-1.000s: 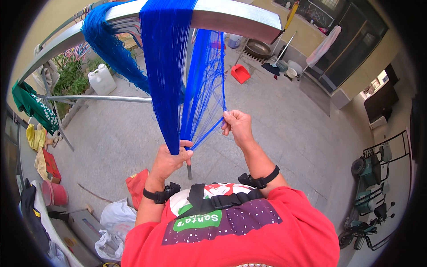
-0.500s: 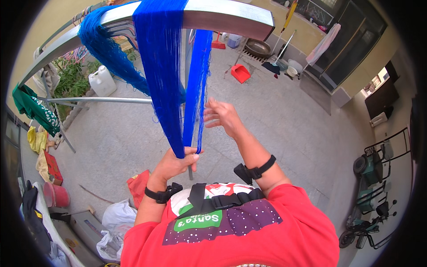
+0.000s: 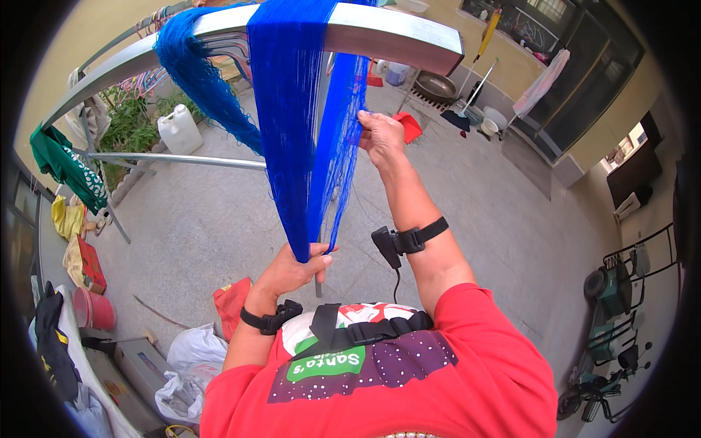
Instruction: The person repairs a blue fishing net by hand, repeatedly pulling loose threads through mesh openings and tightening the weave. The net is draped over a metal frame while the person works on different sections.
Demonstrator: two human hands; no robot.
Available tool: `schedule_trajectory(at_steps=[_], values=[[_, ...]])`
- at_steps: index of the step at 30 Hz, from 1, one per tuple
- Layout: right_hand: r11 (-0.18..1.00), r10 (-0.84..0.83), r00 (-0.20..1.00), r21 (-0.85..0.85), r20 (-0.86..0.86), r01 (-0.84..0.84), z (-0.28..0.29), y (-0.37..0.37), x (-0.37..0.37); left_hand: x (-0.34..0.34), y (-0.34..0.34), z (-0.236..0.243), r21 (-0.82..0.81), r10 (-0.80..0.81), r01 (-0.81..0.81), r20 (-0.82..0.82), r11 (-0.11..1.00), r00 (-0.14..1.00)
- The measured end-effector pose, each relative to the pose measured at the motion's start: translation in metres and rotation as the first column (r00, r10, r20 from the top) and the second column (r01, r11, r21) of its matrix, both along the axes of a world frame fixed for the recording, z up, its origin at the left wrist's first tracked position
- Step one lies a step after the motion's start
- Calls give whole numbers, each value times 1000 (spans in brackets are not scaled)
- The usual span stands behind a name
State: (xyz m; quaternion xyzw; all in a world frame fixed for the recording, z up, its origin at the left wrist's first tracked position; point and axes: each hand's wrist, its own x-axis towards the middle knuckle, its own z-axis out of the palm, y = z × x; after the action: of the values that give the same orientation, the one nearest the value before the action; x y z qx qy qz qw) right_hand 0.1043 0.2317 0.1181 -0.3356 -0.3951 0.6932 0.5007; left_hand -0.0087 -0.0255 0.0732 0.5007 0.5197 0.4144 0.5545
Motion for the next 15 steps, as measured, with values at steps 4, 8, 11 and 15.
schedule_trajectory(at_steps=[4, 8, 11, 15], values=[[980, -180, 980, 99, 89, 171, -8, 8, 15, 0, 0, 3, -21, 22, -22, 20, 1000, 1000], [955, -269, 955, 161, 121, 249, -17, 13, 31, -1, 0, 4, -91, 80, -69, 124, 993, 989], [947, -307, 949, 123, 71, 297, -22, 12, 43, -2, -1, 2, -110, 154, -135, 190, 985, 970], [936, -350, 937, 49, -12, 350, -22, 4, 51, -4, -5, 0, -76, 172, -156, 300, 985, 938]])
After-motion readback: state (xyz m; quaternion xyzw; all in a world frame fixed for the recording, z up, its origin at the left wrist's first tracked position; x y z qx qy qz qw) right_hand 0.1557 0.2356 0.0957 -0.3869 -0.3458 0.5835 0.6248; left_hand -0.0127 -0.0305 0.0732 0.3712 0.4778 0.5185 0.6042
